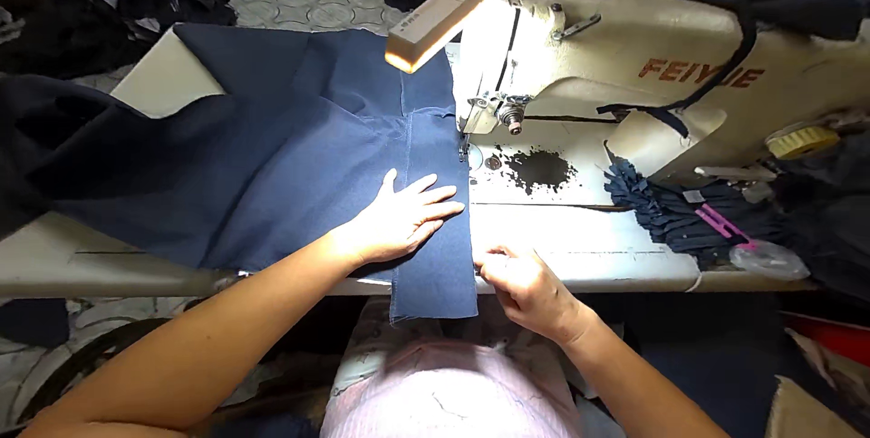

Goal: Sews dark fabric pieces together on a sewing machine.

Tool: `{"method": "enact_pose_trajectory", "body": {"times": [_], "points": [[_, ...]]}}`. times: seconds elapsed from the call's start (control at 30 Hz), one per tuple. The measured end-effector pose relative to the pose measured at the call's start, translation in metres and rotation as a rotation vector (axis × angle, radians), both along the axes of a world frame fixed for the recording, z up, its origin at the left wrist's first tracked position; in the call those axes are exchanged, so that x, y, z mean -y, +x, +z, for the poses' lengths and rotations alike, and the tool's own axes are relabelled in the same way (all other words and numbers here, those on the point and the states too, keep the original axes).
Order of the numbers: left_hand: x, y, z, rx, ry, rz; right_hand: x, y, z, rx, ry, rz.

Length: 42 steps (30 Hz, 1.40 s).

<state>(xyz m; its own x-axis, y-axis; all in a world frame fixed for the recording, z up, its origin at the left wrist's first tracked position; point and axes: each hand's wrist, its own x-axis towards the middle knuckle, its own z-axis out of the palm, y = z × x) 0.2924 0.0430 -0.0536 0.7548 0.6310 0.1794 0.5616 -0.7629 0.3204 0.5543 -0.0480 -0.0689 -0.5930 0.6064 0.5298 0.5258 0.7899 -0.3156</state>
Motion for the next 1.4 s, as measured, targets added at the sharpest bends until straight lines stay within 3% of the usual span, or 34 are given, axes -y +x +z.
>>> {"method": "enact_pose_trajectory", "body": {"times": [0.83, 1.03, 1.27, 1.4], "points": [[-0.095, 0.011, 0.016, -0.074, -0.104, 0.045, -0.083, -0.005, 0.018, 0.156, -0.018, -0.127], [-0.057, 0.016, 0.014, -0.025, 0.091, 0.046, -0.083, -0.003, 0.014, 0.137, -0.017, -0.106], [-0.045, 0.001, 0.001, 0.073, 0.001, 0.019, -0.084, 0.0, 0.009, -0.001, -0.057, -0.117], [-0.038, 0.006, 0.008, -0.015, -0.026, 0.034, -0.084, -0.001, 0.021, 0.107, -0.119, -0.125]]}}
